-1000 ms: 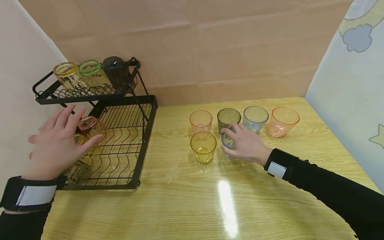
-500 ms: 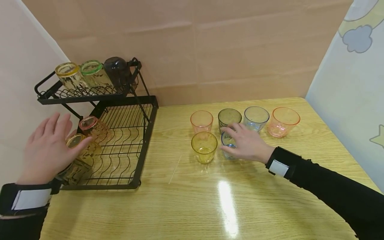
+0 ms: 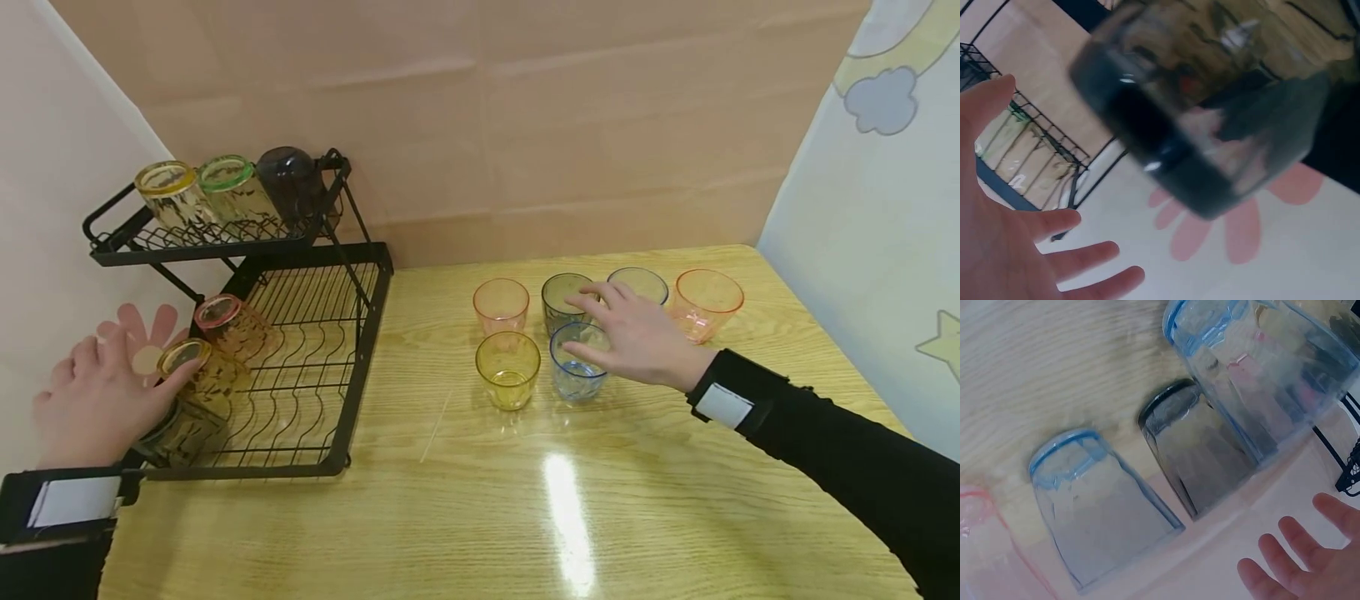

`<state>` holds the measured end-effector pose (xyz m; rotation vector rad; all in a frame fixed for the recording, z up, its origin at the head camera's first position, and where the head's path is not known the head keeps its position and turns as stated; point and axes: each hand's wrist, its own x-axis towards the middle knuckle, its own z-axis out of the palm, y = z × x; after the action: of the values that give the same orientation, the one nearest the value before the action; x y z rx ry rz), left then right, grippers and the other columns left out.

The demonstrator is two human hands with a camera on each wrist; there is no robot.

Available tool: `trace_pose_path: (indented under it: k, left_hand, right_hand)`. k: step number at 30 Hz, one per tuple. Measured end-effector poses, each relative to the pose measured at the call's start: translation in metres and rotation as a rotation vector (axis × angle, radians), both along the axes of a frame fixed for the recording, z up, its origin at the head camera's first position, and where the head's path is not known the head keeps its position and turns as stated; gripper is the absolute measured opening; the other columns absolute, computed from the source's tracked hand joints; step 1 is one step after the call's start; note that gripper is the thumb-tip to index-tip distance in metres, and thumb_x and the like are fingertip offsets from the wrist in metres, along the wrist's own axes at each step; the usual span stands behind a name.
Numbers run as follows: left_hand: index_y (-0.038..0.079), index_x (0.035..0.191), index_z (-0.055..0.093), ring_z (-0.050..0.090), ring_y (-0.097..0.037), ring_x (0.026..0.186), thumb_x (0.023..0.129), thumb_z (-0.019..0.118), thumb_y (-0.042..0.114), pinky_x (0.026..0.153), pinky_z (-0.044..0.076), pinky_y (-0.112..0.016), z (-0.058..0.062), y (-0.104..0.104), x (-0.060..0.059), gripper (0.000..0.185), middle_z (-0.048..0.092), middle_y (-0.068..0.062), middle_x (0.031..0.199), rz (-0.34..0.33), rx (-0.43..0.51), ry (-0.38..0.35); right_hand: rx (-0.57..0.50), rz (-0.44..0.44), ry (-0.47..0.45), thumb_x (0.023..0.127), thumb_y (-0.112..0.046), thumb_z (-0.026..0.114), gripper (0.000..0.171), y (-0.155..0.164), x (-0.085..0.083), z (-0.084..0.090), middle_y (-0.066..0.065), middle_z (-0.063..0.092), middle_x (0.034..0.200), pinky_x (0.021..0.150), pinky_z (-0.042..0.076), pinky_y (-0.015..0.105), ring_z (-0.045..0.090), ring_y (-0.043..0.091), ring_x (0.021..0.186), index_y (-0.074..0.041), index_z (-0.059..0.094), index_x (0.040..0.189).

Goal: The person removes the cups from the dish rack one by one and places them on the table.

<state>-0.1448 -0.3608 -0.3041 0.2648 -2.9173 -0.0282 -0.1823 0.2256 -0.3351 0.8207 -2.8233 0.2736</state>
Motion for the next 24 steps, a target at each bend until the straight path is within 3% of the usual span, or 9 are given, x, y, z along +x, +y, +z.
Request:
trace_pose_path:
  k: [4,7,11,14,16,19,21,24]
  left_hand:
    - [-0.015,0.144,0.009,0.029,-0.068,0.104,0.088,0.045,0.072,0.068,0.034,-0.076,-0.005,-0.007,-0.001,0.110,0.022,-0.048,0.125,0.046,0.033,-0.065]
    - [-0.022,0.140,0.012,0.030,-0.069,0.099,0.088,0.045,0.071,0.066,0.034,-0.073,-0.011,-0.012,-0.004,0.111,0.021,-0.050,0.120,0.041,0.057,-0.094]
    - [-0.032,0.124,0.022,0.038,-0.067,0.087,0.088,0.046,0.070,0.064,0.036,-0.066,-0.019,-0.017,-0.007,0.112,0.033,-0.052,0.098,0.012,0.052,-0.111]
    - [-0.035,0.121,0.020,0.045,-0.064,0.078,0.088,0.045,0.072,0.056,0.040,-0.059,-0.023,-0.018,-0.008,0.114,0.035,-0.048,0.083,0.007,0.052,-0.151]
    - [-0.036,0.120,0.018,0.047,-0.064,0.075,0.089,0.043,0.072,0.052,0.042,-0.058,-0.024,-0.018,-0.010,0.115,0.035,-0.050,0.082,0.006,0.056,-0.178]
    - [-0.036,0.127,0.008,0.046,-0.069,0.082,0.090,0.041,0.070,0.054,0.046,-0.061,-0.025,-0.017,-0.012,0.117,0.030,-0.059,0.096,0.019,0.111,-0.230]
    - [-0.036,0.125,0.011,0.047,-0.068,0.081,0.090,0.040,0.071,0.056,0.047,-0.062,-0.026,-0.016,-0.013,0.116,0.030,-0.058,0.098,0.026,0.120,-0.250]
    - [-0.036,0.113,0.024,0.053,-0.058,0.067,0.089,0.042,0.071,0.049,0.047,-0.054,-0.031,-0.012,-0.012,0.111,0.037,-0.049,0.085,0.028,0.132,-0.249]
  right_hand:
    - [0.002,0.007,0.020,0.091,-0.055,0.058,0.068,0.002,0.002,0.001,0.019,0.044,0.140,0.092,0.043,0.054,0.044,0.037,0.125,-0.010,0.049,0.141]
    - [0.002,0.005,0.036,0.090,-0.055,0.059,0.068,0.004,0.004,0.001,0.019,0.045,0.140,0.090,0.045,0.054,0.045,0.038,0.124,-0.010,0.050,0.140]
    - [0.012,0.001,0.047,0.090,-0.054,0.059,0.067,0.005,0.006,0.001,0.019,0.045,0.139,0.089,0.045,0.054,0.046,0.038,0.123,-0.010,0.050,0.140]
    - [0.017,-0.003,0.037,0.090,-0.054,0.059,0.067,0.006,0.007,0.001,0.020,0.044,0.141,0.091,0.044,0.054,0.045,0.038,0.124,-0.010,0.050,0.140]
    - [0.022,-0.011,0.025,0.090,-0.055,0.058,0.068,0.007,0.007,0.002,0.020,0.042,0.142,0.093,0.043,0.055,0.043,0.039,0.126,-0.010,0.049,0.141]
    - [0.024,-0.027,0.011,0.090,-0.054,0.059,0.069,0.008,0.009,0.003,0.021,0.041,0.143,0.094,0.042,0.055,0.042,0.040,0.128,-0.009,0.049,0.141]
    - [0.022,-0.031,0.012,0.090,-0.054,0.059,0.068,0.009,0.010,0.003,0.021,0.041,0.143,0.093,0.043,0.055,0.041,0.040,0.128,-0.009,0.049,0.141]
    - [0.014,-0.026,0.023,0.090,-0.052,0.061,0.068,0.010,0.010,0.004,0.021,0.041,0.143,0.091,0.044,0.055,0.042,0.040,0.128,-0.009,0.049,0.141]
